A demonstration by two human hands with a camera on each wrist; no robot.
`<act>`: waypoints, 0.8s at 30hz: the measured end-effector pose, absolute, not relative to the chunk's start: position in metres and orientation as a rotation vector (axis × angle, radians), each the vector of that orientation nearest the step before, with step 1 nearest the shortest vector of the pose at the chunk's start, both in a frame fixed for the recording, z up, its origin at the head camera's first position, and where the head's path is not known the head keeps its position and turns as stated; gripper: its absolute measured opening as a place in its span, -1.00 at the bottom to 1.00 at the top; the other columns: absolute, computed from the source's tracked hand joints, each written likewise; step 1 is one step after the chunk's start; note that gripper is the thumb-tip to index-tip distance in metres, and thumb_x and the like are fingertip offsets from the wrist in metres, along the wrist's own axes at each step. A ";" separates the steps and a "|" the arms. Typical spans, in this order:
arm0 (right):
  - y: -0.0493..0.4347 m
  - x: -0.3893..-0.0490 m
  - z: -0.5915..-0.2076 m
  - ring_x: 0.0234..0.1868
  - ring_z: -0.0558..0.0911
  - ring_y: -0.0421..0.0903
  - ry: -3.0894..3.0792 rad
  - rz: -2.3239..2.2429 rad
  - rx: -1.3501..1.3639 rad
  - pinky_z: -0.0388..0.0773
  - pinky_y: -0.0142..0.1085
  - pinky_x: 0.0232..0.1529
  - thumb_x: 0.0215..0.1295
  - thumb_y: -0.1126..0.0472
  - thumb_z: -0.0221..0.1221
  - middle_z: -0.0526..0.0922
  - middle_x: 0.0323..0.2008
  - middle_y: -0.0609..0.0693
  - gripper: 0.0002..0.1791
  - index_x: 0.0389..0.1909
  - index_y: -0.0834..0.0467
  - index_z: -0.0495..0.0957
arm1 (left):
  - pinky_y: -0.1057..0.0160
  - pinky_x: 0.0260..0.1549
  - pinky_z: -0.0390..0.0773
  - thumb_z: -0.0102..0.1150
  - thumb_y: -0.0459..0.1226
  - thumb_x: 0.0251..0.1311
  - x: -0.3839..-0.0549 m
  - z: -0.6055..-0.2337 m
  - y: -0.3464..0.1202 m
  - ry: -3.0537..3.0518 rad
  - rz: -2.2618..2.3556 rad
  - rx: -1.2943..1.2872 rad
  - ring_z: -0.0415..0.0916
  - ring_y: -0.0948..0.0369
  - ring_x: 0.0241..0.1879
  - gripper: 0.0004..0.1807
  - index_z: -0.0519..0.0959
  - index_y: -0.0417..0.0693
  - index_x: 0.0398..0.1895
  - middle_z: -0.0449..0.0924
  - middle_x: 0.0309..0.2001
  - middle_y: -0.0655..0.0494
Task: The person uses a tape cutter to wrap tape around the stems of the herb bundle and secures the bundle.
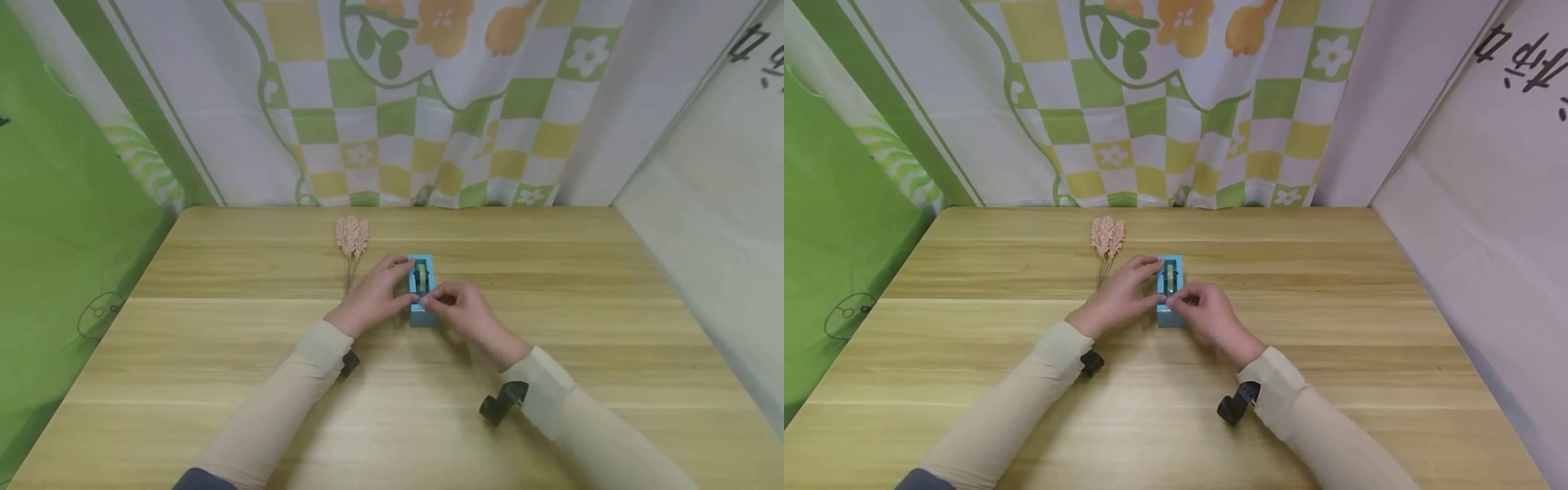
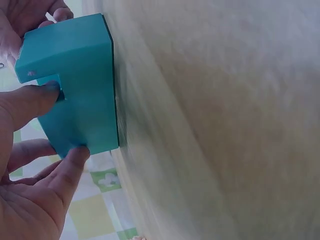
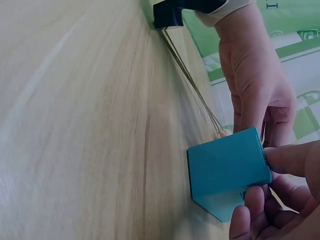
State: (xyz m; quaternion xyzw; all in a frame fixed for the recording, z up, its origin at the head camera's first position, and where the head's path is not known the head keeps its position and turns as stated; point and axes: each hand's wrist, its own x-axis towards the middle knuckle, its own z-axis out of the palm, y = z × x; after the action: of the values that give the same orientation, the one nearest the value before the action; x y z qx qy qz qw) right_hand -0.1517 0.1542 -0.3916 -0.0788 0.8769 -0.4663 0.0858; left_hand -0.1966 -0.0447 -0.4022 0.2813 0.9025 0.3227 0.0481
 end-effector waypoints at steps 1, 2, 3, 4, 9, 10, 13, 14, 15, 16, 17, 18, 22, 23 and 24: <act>0.154 -0.152 -0.392 -0.18 0.63 -0.08 2.607 -1.399 -0.225 0.56 -0.32 -0.17 0.50 0.21 0.23 0.77 -0.14 0.20 -0.77 -0.17 0.32 0.72 | -0.03 0.50 0.39 0.35 -0.17 0.39 -0.196 -0.402 -0.044 2.746 0.990 0.850 0.35 -0.11 0.50 -0.24 0.30 -0.25 0.55 0.31 0.53 -0.22; 0.154 -0.152 -0.391 -0.17 0.64 -0.07 2.606 -1.402 -0.225 0.57 -0.32 -0.16 0.50 0.21 0.24 0.77 -0.13 0.20 -0.77 -0.17 0.33 0.72 | -0.03 0.51 0.38 0.35 -0.17 0.39 -0.196 -0.402 -0.044 2.743 0.996 0.842 0.35 -0.12 0.50 -0.24 0.29 -0.25 0.55 0.30 0.53 -0.22; 0.154 -0.152 -0.391 -0.15 0.65 -0.06 2.596 -1.411 -0.213 0.57 -0.32 -0.15 0.50 0.21 0.24 0.77 -0.12 0.21 -0.77 -0.17 0.33 0.72 | -0.03 0.51 0.38 0.34 -0.18 0.40 -0.196 -0.402 -0.044 2.739 1.004 0.832 0.34 -0.12 0.50 -0.24 0.29 -0.25 0.56 0.28 0.54 -0.23; 0.154 -0.152 -0.391 -0.15 0.65 -0.06 2.587 -1.417 -0.198 0.56 -0.32 -0.14 0.50 0.21 0.24 0.77 -0.11 0.21 -0.77 -0.16 0.33 0.72 | -0.03 0.51 0.38 0.34 -0.18 0.40 -0.196 -0.403 -0.043 2.736 1.010 0.822 0.34 -0.12 0.50 -0.24 0.28 -0.25 0.56 0.28 0.54 -0.23; 0.156 -0.153 -0.391 -0.11 0.59 -0.08 2.519 -1.450 -0.108 0.51 -0.34 -0.10 0.52 0.17 0.23 0.76 -0.07 0.16 -0.75 -0.12 0.30 0.71 | 0.01 0.46 0.45 0.31 -0.22 0.42 -0.194 -0.404 -0.041 2.706 1.061 0.796 0.43 -0.10 0.44 -0.25 0.25 -0.25 0.57 0.24 0.55 -0.23; 0.156 -0.153 -0.391 -0.11 0.58 -0.09 2.507 -1.456 -0.098 0.50 -0.34 -0.09 0.52 0.16 0.22 0.75 -0.06 0.15 -0.74 -0.11 0.30 0.71 | 0.03 0.44 0.48 0.31 -0.22 0.42 -0.194 -0.404 -0.041 2.696 1.076 0.793 0.46 -0.09 0.41 -0.24 0.24 -0.25 0.58 0.23 0.55 -0.23; 0.157 -0.154 -0.391 -0.11 0.54 -0.10 2.461 -1.487 -0.075 0.48 -0.33 -0.10 0.53 0.14 0.22 0.73 -0.05 0.13 -0.72 -0.09 0.30 0.70 | 0.07 0.38 0.54 0.30 -0.25 0.42 -0.193 -0.405 -0.040 2.674 1.107 0.786 0.56 -0.08 0.34 -0.23 0.22 -0.25 0.59 0.21 0.55 -0.23; 0.158 -0.154 -0.391 -0.11 0.53 -0.10 2.449 -1.495 -0.072 0.47 -0.32 -0.10 0.53 0.13 0.22 0.73 -0.05 0.12 -0.72 -0.09 0.31 0.69 | 0.08 0.36 0.55 0.30 -0.25 0.42 -0.193 -0.405 -0.040 2.671 1.114 0.785 0.57 -0.08 0.32 -0.23 0.21 -0.26 0.59 0.21 0.55 -0.23; 0.158 -0.154 -0.391 -0.10 0.52 -0.10 2.438 -1.500 -0.069 0.47 -0.32 -0.09 0.53 0.13 0.22 0.72 -0.05 0.11 -0.71 -0.08 0.31 0.69 | 0.09 0.35 0.56 0.30 -0.25 0.43 -0.193 -0.405 -0.040 2.668 1.119 0.784 0.59 -0.08 0.31 -0.23 0.21 -0.26 0.59 0.20 0.56 -0.24; 0.158 -0.154 -0.391 -0.09 0.52 -0.11 2.421 -1.509 -0.054 0.48 -0.32 -0.09 0.54 0.11 0.21 0.72 -0.04 0.08 -0.70 -0.06 0.30 0.69 | 0.09 0.35 0.57 0.30 -0.25 0.43 -0.193 -0.405 -0.040 2.669 1.122 0.786 0.59 -0.08 0.31 -0.24 0.21 -0.26 0.59 0.20 0.56 -0.24; 0.158 -0.155 -0.391 -0.10 0.51 -0.12 2.395 -1.528 -0.033 0.48 -0.32 -0.08 0.54 0.10 0.21 0.71 -0.06 0.05 -0.69 -0.06 0.30 0.69 | 0.09 0.34 0.57 0.30 -0.25 0.43 -0.193 -0.406 -0.040 2.668 1.125 0.787 0.59 -0.08 0.30 -0.24 0.21 -0.26 0.59 0.20 0.56 -0.24; 0.158 -0.155 -0.391 -0.10 0.50 -0.13 2.373 -1.542 -0.008 0.49 -0.31 -0.08 0.53 0.09 0.22 0.70 -0.08 0.01 -0.69 -0.05 0.29 0.69 | 0.10 0.35 0.57 0.29 -0.25 0.43 -0.193 -0.406 -0.040 2.668 1.126 0.788 0.59 -0.08 0.31 -0.24 0.21 -0.26 0.59 0.20 0.56 -0.24; 0.159 -0.156 -0.388 -0.18 0.47 -0.17 2.299 -1.597 0.056 0.51 -0.31 -0.12 0.54 0.05 0.22 0.60 -0.25 -0.17 -0.65 -0.01 0.29 0.68 | 0.11 0.36 0.55 0.28 -0.26 0.45 -0.193 -0.406 -0.040 2.652 1.145 0.785 0.56 -0.08 0.34 -0.25 0.21 -0.28 0.59 0.18 0.56 -0.24; 0.159 -0.156 -0.387 -0.22 0.45 -0.17 2.293 -1.607 0.060 0.49 -0.32 -0.16 0.53 0.06 0.22 0.57 -0.31 -0.18 -0.65 -0.02 0.31 0.67 | 0.12 0.37 0.54 0.27 -0.26 0.45 -0.193 -0.406 -0.040 2.648 1.147 0.782 0.55 -0.08 0.35 -0.25 0.21 -0.28 0.59 0.17 0.56 -0.24; 0.158 -0.156 -0.387 -0.25 0.45 -0.18 2.296 -1.604 0.056 0.48 -0.33 -0.19 0.53 0.06 0.22 0.55 -0.35 -0.20 -0.64 -0.02 0.32 0.67 | 0.12 0.37 0.54 0.27 -0.26 0.45 -0.193 -0.407 -0.040 2.646 1.149 0.779 0.54 -0.08 0.35 -0.25 0.20 -0.28 0.59 0.16 0.57 -0.24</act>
State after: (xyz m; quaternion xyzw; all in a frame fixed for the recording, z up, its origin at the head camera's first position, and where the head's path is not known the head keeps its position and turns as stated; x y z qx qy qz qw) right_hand -0.1559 0.1584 -0.3866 0.0197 0.8076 -0.5645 0.1694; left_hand -0.1931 -0.0404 -0.4066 0.2601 0.8829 0.3833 0.0768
